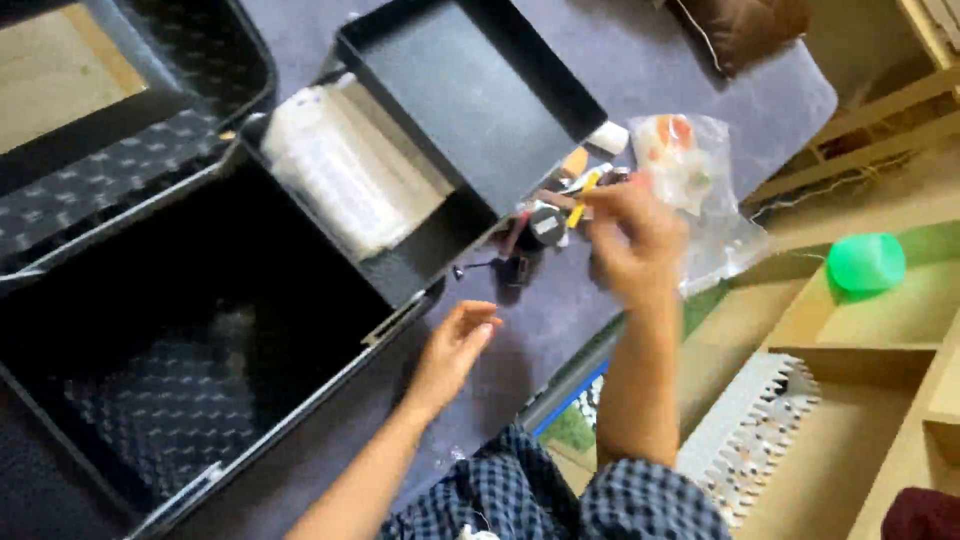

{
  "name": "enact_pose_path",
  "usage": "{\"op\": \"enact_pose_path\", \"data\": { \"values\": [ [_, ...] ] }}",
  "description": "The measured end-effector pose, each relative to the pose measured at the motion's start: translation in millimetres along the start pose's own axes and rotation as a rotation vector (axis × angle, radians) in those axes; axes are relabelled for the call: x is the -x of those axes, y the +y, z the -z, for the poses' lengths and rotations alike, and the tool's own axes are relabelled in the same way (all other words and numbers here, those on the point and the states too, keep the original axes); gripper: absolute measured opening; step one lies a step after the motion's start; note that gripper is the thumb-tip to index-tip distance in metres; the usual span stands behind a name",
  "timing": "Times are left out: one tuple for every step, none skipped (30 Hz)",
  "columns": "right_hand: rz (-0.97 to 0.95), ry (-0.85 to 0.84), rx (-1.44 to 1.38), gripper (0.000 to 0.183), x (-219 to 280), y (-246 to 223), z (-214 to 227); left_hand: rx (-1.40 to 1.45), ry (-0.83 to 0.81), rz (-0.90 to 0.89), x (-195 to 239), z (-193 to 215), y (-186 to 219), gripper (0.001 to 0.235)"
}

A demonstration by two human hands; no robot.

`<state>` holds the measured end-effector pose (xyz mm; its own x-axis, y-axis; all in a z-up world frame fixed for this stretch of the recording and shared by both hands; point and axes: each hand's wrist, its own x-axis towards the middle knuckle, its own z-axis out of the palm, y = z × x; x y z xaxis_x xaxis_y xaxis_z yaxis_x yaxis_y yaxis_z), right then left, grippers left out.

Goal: The person cleans the mirror inside a black makeup case with a cloth, then places several small white packets and a small tube into a compartment. The person also handles a small round container, opening and closing it.

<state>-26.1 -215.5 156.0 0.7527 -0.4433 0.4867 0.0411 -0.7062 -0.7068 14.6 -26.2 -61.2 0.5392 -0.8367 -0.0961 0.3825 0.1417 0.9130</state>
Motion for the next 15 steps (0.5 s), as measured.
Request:
{"op": "enact_pose_path", "data": {
  "values": [
    [0.109,-0.093,0.208,0.019,5.8,14.0,-11.9,0.07,0.041,-0.003,-1.0,-0.6,0.1,0.028],
    [0.22,-0.186,0.414,0.025,9.7,28.1,-24.3,0.139,0.084,-0.008,-3.5,-0.5,1.4,0.028],
    [0.217,-0.185,0.413,0.025,18.0,57.6,-30.0,0.136,0.083,-0.005,-6.6,-1.3,2.9,0.028],
    [0.348,-0.231,0.568,0.016,27.6,86.4,-36.7,0.137,0.089,-0.007,-7.3,-2.4,3.8,0.028],
    [0.481,-0.275,0.722,0.008,38.1,114.3,-44.1,0.137,0.095,-0.009,-7.0,-2.8,4.8,0.028],
    [0.484,-0.276,0.717,0.008,35.8,121.4,-42.6,0.135,0.1,-0.011,-6.6,-4.9,7.7,0.028],
    [0.556,-0.276,0.78,0.006,33.3,127.8,-41.8,0.146,0.101,0.012,-5.6,-6.5,11.2,0.029],
    [0.629,-0.275,0.84,0.007,29.2,133.8,-42.5,0.156,0.105,0.035,-4.9,-6.8,16.1,0.031],
    [0.633,-0.275,0.832,0.007,25.3,137.6,-42.1,0.154,0.113,0.034,-7.0,-7.8,13.9,0.031],
    [0.674,-0.275,0.813,0.014,22.9,141.1,-43.1,0.17,0.113,0.05,-7.9,-7.4,11.4,0.03],
    [0.714,-0.275,0.793,0.022,20.5,144.6,-44.4,0.186,0.112,0.065,-8.8,-6.7,9.0,0.03],
    [0.711,-0.272,0.786,0.022,20.6,141.8,-42.0,0.18,0.117,0.068,-8.3,-7.4,8.4,0.03],
    [0.715,-0.227,0.721,0.02,20.4,139.0,-40.1,0.221,0.127,0.085,-8.1,-7.5,8.1,0.031],
    [0.721,-0.182,0.661,0.017,18.0,136.5,-37.5,0.263,0.135,0.097,-10.3,-7.5,7.9,0.031],
    [0.721,-0.178,0.658,0.017,23.8,128.1,-35.9,0.259,0.137,0.097,-13.4,-6.3,15.2,0.031]
  ]
}}
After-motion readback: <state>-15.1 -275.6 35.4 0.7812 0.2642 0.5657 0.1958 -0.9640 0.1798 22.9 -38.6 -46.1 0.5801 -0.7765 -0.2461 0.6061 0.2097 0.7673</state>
